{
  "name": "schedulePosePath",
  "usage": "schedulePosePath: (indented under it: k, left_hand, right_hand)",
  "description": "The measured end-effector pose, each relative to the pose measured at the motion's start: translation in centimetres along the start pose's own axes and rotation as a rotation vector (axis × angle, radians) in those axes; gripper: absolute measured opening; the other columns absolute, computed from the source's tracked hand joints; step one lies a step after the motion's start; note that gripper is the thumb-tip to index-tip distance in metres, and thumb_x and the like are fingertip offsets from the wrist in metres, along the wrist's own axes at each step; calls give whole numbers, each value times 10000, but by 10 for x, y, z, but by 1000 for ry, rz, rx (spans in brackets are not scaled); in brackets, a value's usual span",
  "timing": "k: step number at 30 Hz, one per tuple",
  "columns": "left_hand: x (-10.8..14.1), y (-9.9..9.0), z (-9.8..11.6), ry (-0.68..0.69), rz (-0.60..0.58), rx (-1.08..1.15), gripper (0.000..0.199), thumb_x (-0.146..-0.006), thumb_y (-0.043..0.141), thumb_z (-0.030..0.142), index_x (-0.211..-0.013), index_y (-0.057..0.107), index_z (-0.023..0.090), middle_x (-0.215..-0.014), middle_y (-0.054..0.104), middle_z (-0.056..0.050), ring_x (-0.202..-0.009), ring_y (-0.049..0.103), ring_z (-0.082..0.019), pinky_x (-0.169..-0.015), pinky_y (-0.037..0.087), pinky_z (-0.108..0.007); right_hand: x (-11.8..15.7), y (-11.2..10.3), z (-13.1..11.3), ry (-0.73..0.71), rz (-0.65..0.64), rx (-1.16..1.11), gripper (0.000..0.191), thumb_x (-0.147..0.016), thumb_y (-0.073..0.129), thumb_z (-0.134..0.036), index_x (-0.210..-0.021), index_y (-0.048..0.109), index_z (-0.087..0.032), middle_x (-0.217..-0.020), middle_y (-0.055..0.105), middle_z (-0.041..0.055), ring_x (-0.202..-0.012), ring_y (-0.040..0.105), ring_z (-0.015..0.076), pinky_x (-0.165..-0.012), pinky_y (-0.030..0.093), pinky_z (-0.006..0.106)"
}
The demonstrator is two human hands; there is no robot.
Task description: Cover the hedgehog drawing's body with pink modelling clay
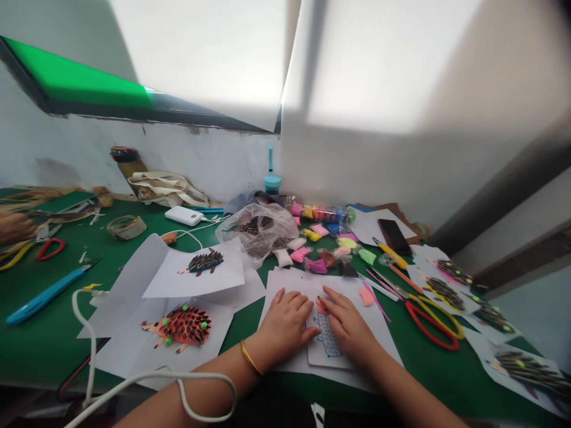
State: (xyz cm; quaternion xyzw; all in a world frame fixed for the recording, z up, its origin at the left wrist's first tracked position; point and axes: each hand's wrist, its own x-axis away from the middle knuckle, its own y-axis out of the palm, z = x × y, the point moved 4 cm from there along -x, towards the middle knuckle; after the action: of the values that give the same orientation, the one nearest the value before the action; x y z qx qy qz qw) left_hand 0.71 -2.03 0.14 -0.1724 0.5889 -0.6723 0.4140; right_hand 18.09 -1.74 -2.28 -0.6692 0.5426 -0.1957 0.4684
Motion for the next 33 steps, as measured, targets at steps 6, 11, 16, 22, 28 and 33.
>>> schedulePosePath:
  k: [6, 11, 16, 22, 28, 33]
  left_hand:
    - [-3, -1, 0, -11, 3, 0, 489, -877, 562, 543, -1231, 561, 204, -1243, 610, -84, -1190, 486, -294, -1101, 256, -533]
    - [-3, -2, 1, -11, 3, -12, 492, -875, 558, 551, -1216, 571, 197, -1226, 614, -86, -1184, 485, -290, -1099, 260, -527]
    - [-3, -2, 1, -8, 4, -15, 492, -874, 561, 552, -1216, 572, 198, -1217, 617, -84, -1180, 486, -285, -1097, 262, -526]
    - [-3, -1, 1, -12, 2, -21, 507, -866, 571, 556, -1225, 566, 197, -1211, 618, -85, -1181, 487, -286, -1099, 262, -523]
    - [-3, 0, 0, -10, 1, -16, 513, -869, 566, 558, -1235, 562, 198, -1237, 610, -91, -1196, 479, -294, -1098, 259, -528]
    - [-3, 0, 0, -10, 4, -11, 516, -873, 555, 562, -1241, 564, 200, -1246, 605, -97, -1202, 473, -298, -1102, 255, -531]
  right_hand:
    - [1, 1, -6, -50, 11, 64, 460, -847, 456, -158, -1272, 626, -205, -1466, 461, 106, -1324, 436, 284, -1096, 362, 496]
    - [1, 1, -11, -39, 1, 101, 459, -842, 452, -152, -1265, 626, -182, -1453, 472, 124, -1314, 441, 298, -1072, 382, 509]
    - [0, 0, -8, -39, 4, 78, 455, -850, 438, -156, -1267, 620, -156, -1453, 473, 131, -1310, 449, 289, -1080, 381, 499]
    - [0, 1, -5, -48, 1, 71, 469, -856, 433, -159, -1296, 597, -175, -1461, 464, 117, -1325, 436, 271, -1101, 364, 486]
    - [-1, 2, -5, -29, -7, 88, 460, -865, 432, -176, -1292, 599, -203, -1467, 458, 107, -1330, 428, 281, -1094, 365, 510]
    - [-2, 2, -6, -14, -12, 78, 460, -877, 421, -183, -1308, 582, -200, -1479, 438, 105, -1348, 405, 268, -1105, 358, 495]
